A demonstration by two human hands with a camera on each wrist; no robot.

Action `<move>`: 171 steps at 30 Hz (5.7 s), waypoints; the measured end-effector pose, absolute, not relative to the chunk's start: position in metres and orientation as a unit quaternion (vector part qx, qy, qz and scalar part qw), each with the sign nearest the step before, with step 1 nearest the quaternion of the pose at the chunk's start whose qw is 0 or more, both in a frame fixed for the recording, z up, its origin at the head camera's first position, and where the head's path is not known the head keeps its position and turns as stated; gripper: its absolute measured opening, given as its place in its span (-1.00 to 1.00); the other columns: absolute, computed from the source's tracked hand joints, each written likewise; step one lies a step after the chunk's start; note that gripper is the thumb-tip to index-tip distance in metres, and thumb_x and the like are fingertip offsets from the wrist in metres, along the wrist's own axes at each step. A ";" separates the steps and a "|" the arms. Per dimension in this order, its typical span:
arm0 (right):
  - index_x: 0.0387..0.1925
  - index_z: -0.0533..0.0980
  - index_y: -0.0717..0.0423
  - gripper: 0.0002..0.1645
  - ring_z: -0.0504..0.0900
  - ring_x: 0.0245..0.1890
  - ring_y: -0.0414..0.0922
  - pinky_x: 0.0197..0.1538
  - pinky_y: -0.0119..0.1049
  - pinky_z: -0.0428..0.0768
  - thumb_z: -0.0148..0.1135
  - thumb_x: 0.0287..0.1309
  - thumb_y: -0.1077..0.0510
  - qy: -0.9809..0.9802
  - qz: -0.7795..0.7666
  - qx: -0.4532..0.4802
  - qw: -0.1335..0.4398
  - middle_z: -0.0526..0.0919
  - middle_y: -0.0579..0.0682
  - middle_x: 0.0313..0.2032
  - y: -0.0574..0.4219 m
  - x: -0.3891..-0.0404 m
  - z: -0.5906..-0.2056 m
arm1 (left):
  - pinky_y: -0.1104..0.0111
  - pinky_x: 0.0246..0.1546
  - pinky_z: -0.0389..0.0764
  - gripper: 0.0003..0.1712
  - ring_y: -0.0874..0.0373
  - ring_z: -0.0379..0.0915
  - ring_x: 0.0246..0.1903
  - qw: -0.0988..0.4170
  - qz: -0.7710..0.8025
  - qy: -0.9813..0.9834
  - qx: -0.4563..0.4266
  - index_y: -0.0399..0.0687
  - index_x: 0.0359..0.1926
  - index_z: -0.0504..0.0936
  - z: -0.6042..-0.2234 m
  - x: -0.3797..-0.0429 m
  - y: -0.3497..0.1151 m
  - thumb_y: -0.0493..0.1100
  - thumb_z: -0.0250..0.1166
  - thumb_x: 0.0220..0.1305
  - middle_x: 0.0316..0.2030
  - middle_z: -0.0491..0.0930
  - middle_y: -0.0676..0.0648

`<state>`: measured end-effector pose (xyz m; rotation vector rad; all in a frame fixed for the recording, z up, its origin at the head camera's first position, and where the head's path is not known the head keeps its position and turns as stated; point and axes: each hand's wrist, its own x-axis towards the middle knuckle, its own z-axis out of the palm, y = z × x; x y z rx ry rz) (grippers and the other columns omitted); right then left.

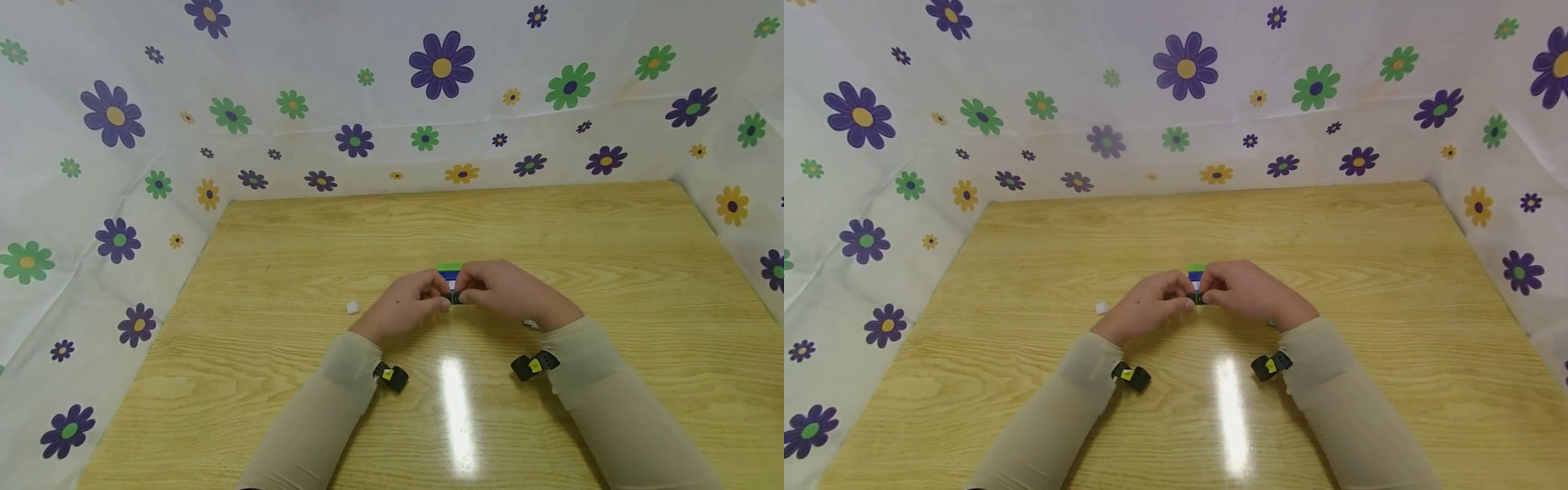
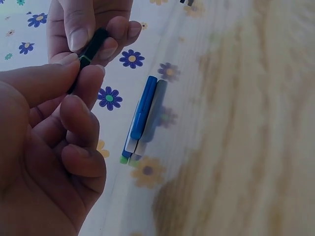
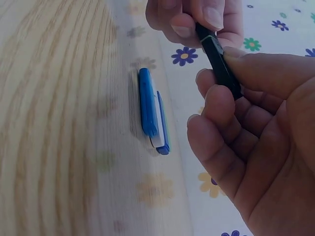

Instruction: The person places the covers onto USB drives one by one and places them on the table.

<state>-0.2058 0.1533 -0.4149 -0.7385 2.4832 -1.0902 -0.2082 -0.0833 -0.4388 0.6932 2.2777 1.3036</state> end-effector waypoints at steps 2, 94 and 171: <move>-0.15 0.58 0.04 -0.94 0.50 -0.38 -0.13 -0.27 -0.19 0.50 0.22 0.43 0.16 0.873 -0.377 -0.263 0.161 0.68 -0.06 -0.29 0.153 -0.206 -0.414 | 0.28 -0.43 0.46 -0.87 0.10 0.44 -0.44 0.212 0.472 0.820 0.243 0.15 -0.05 0.58 -0.439 -0.208 -0.084 0.00 0.27 0.47 -0.25 0.67 -0.03; -0.39 0.48 -0.01 -0.77 0.40 -0.43 -0.13 -0.35 -0.21 0.34 0.43 0.10 0.11 0.923 -0.191 -0.199 0.269 0.48 -0.10 -0.42 0.237 -0.185 -0.404 | 0.25 -0.36 0.50 -0.79 0.05 0.43 -0.48 0.186 0.527 0.815 0.156 0.04 0.00 0.56 -0.451 -0.213 -0.098 0.01 0.10 0.57 -0.41 0.54 -0.11; -0.05 0.40 0.08 -0.73 0.41 -0.53 -0.16 -0.41 -0.24 0.43 0.28 0.38 0.10 0.891 -0.356 -0.247 0.135 0.56 -0.07 -0.44 0.151 -0.191 -0.425 | 0.22 -0.19 0.62 -0.81 -0.01 0.64 -0.38 0.197 0.577 0.768 0.196 0.02 0.03 0.57 -0.453 -0.192 -0.071 -0.06 0.21 0.52 -0.28 0.74 -0.06</move>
